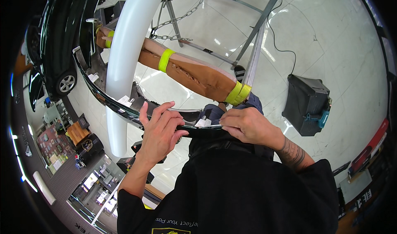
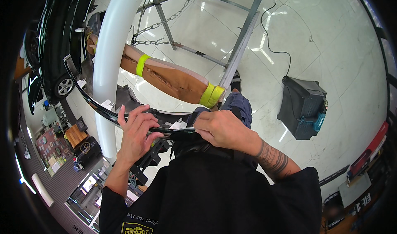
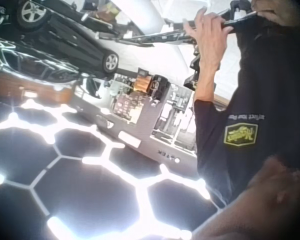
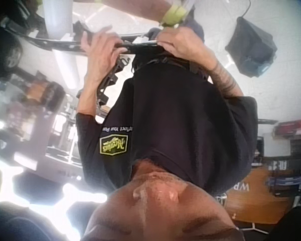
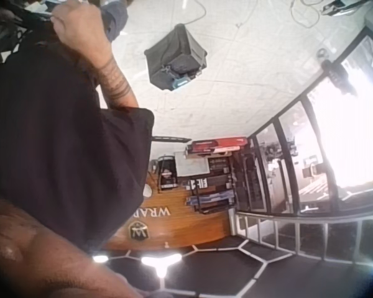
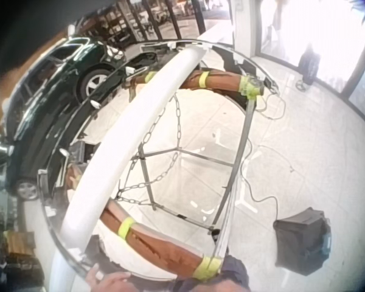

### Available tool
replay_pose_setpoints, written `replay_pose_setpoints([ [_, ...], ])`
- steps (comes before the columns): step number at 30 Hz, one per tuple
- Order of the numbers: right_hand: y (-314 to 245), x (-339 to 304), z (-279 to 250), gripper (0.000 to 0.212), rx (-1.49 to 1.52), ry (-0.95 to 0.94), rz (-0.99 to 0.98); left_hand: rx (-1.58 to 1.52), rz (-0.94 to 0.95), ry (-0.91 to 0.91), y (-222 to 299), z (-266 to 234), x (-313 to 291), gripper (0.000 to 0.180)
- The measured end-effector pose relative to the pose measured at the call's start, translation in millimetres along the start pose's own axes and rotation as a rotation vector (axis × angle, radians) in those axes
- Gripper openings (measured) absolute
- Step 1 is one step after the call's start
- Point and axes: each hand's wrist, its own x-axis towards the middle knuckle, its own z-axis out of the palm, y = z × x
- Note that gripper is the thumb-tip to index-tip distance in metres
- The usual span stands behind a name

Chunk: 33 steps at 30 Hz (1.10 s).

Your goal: The person kneels on the floor and uses a heat gun and a plastic trim tool to remove a small black plastic piece from a green car bumper mounted on a stand. They then use the heat gun to warm the bumper's surface and a plastic tool to smooth the area.

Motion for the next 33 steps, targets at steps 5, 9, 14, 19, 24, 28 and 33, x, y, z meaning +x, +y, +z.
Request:
replay_pose_setpoints([
  [5, 3, 1, -5, 0.011, -0.016, -0.062, 0.021, 0.004, -0.002, -0.008, 1, -1, 0, 0.023],
  [9, 7, 1, -8, 0.013, -0.035, -0.095, 0.029, 0.002, 0.002, -0.009, 0, 0, 1, 0.023],
  [14, 16, 0, -10, 0.009, -0.041, -0.092, 0.003, -0.001, 0.008, -0.01, 0, 1, 2, 0.024],
  [19, 23, 0, -11, 0.008, -0.063, -0.102, -0.002, 0.003, 0.011, -0.041, 1, 1, 5, 0.023],
  [24, 26, -2, -12, 0.007, -0.092, -0.101, 0.002, 0.023, 0.03, -0.09, 3, -4, 11, 0.023],
  [28, 25, -2, -14, 0.008, -0.125, -0.093, -0.004, -0.017, 0.089, -0.162, 5, -1, 19, 0.018],
  [33, 22, -4, -13, 0.009, -0.153, -0.055, -0.02, -0.033, 0.189, -0.322, 12, 4, 38, 0.014],
])
